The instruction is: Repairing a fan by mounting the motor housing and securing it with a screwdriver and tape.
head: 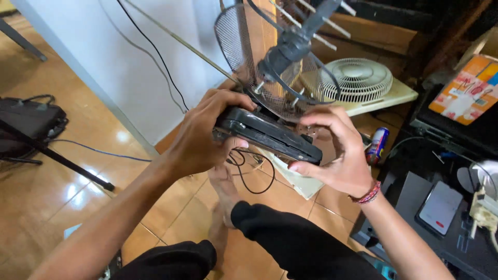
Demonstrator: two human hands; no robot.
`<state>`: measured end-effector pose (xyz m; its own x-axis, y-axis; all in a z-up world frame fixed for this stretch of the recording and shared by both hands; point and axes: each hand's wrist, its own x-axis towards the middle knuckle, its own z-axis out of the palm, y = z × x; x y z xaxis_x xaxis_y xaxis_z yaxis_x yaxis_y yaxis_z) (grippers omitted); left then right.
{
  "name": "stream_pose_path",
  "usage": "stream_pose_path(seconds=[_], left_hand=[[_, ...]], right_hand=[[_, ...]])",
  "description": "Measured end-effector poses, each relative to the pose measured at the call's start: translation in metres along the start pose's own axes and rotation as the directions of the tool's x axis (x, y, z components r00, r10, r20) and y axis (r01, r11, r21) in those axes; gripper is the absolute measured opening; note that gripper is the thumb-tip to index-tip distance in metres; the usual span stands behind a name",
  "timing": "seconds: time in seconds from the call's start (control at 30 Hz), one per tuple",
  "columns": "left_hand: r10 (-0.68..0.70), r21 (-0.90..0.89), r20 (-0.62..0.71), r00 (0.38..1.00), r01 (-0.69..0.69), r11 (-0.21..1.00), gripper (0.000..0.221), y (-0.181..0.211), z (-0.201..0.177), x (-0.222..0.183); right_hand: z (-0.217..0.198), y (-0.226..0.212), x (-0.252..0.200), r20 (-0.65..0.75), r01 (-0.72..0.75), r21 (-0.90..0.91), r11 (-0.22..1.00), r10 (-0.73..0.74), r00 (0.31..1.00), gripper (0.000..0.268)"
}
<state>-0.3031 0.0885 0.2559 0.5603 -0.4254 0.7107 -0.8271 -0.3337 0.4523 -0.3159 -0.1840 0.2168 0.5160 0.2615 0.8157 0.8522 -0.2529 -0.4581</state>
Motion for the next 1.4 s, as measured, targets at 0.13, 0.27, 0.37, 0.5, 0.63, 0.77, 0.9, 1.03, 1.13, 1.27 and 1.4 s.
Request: stream_pose_path(seconds=[0.13, 0.27, 0.37, 0.5, 0.63, 0.77, 0.9, 1.03, 1.13, 1.27, 1.4], left_hand=[[0.010, 0.045, -0.190, 0.982, -0.002, 0.999, 0.045, 0.008, 0.000, 0.008], [0.094, -0.016, -0.311, 0.946, -0.104, 0.994, 0.043, -0.004, -0.010, 0.018], [0.127, -0.060, -0.303, 0.944, -0.152, 0.987, 0.045, -0.013, -0.018, 0.026], [0.208, -0.057, -0.156, 0.966, -0.219, 0.974, 0.029, -0.036, -0.037, 0.044], [0.284, -0.055, 0.000, 0.959, -0.284, 0.957, 0.015, -0.051, -0.046, 0.070], [0.190, -0.124, 0.249, 0.950, -0.163, 0.979, 0.042, -0.068, -0.025, 0.073], [0.203, -0.282, 0.159, 0.966, -0.153, 0.947, 0.053, -0.098, 0.009, 0.063], [-0.009, -0.430, 0.005, 1.000, 0.010, 0.903, 0.082, -0.122, 0.035, 0.036], [-0.094, -0.665, 0.110, 0.989, 0.144, 0.733, 0.087, -0.118, 0.033, 0.023], [-0.082, -0.751, 0.225, 0.971, 0.227, 0.620, 0.092, -0.108, 0.021, 0.017], [-0.087, -0.763, 0.243, 0.966, 0.246, 0.598, 0.092, -0.103, 0.016, 0.013]], right_hand=[[0.013, 0.003, 0.011, -0.113, -0.187, 0.096, 0.978, 0.197, 0.974, 0.090], [0.031, 0.015, 0.031, -0.038, -0.154, 0.602, 0.784, 0.221, 0.975, 0.095], [0.053, 0.028, 0.041, 0.103, -0.138, 0.926, 0.351, 0.116, 0.988, 0.096], [0.074, 0.077, 0.027, 0.074, -0.058, 0.970, 0.235, -0.060, 0.995, 0.075], [0.042, 0.087, 0.027, 0.287, -0.274, 0.325, 0.905, 0.181, 0.941, 0.105], [0.041, 0.098, -0.034, 0.524, -0.694, 0.345, 0.632, 0.484, 0.701, 0.108], [0.042, 0.112, -0.066, 0.520, -0.853, 0.220, 0.473, 0.683, 0.513, 0.092], [0.052, 0.129, -0.082, 0.275, -0.588, 0.189, 0.786, 0.533, 0.800, 0.115], [0.050, 0.129, -0.087, 0.396, -0.739, 0.326, 0.590, 0.625, 0.673, 0.087], [0.052, 0.117, -0.082, 0.339, -0.721, 0.111, 0.684, 0.656, 0.674, 0.099], [0.046, 0.111, -0.084, 0.313, -0.734, 0.139, 0.665, 0.673, 0.670, 0.112]])
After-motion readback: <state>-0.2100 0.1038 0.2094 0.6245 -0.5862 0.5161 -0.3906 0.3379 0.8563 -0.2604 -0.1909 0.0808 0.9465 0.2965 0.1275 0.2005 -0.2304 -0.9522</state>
